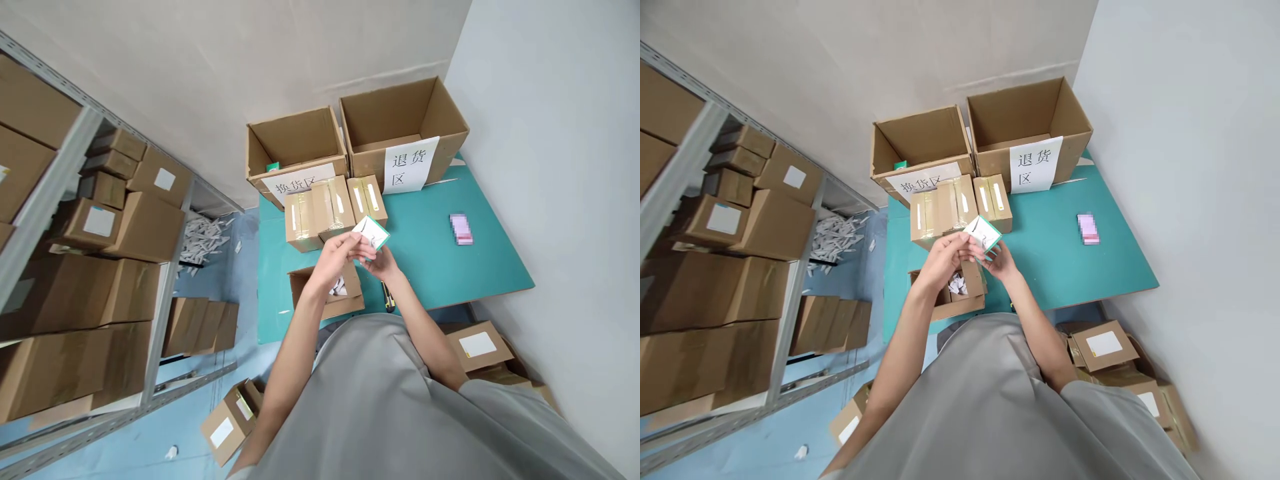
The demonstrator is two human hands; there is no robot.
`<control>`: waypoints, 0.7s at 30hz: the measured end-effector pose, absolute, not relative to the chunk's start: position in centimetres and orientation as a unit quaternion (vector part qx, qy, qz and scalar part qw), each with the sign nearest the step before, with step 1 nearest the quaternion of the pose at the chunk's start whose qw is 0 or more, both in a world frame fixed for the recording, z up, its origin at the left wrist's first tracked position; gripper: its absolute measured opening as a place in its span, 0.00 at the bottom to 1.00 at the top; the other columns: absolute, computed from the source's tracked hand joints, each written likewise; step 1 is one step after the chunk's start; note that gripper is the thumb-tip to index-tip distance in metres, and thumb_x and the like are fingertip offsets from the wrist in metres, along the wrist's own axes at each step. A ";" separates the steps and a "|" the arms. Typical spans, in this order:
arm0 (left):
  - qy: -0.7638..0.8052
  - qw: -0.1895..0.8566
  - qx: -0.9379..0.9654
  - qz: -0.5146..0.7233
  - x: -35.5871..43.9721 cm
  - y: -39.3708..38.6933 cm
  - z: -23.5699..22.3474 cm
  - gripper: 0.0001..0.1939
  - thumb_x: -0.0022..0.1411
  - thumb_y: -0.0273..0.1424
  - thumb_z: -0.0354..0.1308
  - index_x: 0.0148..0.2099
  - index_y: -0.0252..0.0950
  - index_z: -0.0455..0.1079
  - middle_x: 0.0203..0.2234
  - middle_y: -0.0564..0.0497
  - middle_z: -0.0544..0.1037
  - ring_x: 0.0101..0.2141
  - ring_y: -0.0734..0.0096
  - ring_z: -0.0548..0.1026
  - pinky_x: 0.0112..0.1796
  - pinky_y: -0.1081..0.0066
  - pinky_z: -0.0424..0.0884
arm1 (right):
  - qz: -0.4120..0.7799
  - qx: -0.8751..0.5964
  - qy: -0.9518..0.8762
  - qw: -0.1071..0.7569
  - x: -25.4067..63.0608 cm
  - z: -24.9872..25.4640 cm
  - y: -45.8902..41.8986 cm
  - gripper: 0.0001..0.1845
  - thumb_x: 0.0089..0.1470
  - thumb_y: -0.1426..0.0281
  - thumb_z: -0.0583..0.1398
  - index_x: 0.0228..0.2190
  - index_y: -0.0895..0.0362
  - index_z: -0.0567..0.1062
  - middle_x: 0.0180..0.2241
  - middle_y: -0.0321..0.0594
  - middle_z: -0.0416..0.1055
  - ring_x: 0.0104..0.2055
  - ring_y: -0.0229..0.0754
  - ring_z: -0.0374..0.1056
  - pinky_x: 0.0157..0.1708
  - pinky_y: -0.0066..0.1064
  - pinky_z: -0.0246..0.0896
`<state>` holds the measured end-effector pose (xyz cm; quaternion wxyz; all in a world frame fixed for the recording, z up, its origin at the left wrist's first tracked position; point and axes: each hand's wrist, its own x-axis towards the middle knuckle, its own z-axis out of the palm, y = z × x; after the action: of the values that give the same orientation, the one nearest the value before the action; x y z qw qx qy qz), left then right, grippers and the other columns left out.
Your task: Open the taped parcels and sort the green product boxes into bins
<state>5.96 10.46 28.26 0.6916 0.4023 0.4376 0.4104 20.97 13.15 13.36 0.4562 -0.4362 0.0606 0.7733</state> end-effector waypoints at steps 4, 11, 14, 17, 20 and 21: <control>0.440 0.731 0.235 0.465 5.5 8.7 24.6 0.29 0.66 0.57 0.73 0.32 0.38 0.71 0.33 0.46 0.84 0.43 0.57 0.88 0.45 0.66 0.82 | 0.713 -0.457 0.018 0.532 22.5 12.3 14.3 0.13 0.67 0.54 0.63 0.38 0.50 0.75 0.35 0.39 0.80 0.36 0.44 0.79 0.34 0.33 0.80; 0.373 0.845 0.086 0.374 4.0 8.2 21.8 0.35 0.67 0.62 0.68 0.57 0.35 0.78 0.51 0.34 0.87 0.48 0.42 0.90 0.48 0.56 0.86 | 0.650 -0.484 -0.098 0.577 22.9 12.0 15.0 0.22 0.50 0.49 0.69 0.39 0.50 0.79 0.39 0.38 0.84 0.43 0.48 0.80 0.43 0.36 0.79; 0.350 0.861 0.047 0.367 3.1 8.9 21.4 0.31 0.72 0.53 0.68 0.63 0.35 0.76 0.48 0.37 0.88 0.41 0.50 0.91 0.39 0.64 0.87 | 0.638 -0.502 -0.147 0.566 22.7 12.4 15.5 0.28 0.47 0.43 0.70 0.41 0.50 0.80 0.42 0.41 0.84 0.45 0.51 0.81 0.44 0.39 0.80; 0.350 0.855 0.041 0.380 2.3 9.9 20.9 0.24 0.71 0.46 0.69 0.60 0.36 0.75 0.43 0.41 0.89 0.37 0.58 0.90 0.32 0.72 0.85 | 0.635 -0.519 -0.186 0.541 22.5 13.4 16.2 0.34 0.47 0.41 0.73 0.47 0.50 0.82 0.48 0.44 0.85 0.49 0.54 0.82 0.43 0.41 0.81; 0.392 0.818 0.077 0.413 1.6 11.5 20.5 0.25 0.63 0.42 0.77 0.55 0.37 0.73 0.41 0.44 0.88 0.35 0.60 0.89 0.33 0.70 0.87 | 0.640 -0.530 -0.226 0.508 22.1 15.3 16.6 0.40 0.46 0.46 0.79 0.58 0.46 0.82 0.60 0.45 0.82 0.55 0.54 0.82 0.44 0.38 0.83; 0.410 0.798 0.091 0.433 1.4 12.2 20.5 0.27 0.60 0.41 0.80 0.53 0.38 0.73 0.42 0.45 0.88 0.35 0.60 0.89 0.34 0.68 0.87 | 0.644 -0.529 -0.251 0.493 21.8 15.9 16.7 0.42 0.47 0.47 0.79 0.60 0.44 0.81 0.62 0.45 0.80 0.56 0.54 0.82 0.44 0.38 0.83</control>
<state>1.40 12.22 20.47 0.7977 0.0910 0.4102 0.4326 21.81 16.69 15.94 0.4927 -0.5292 -0.2506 0.6438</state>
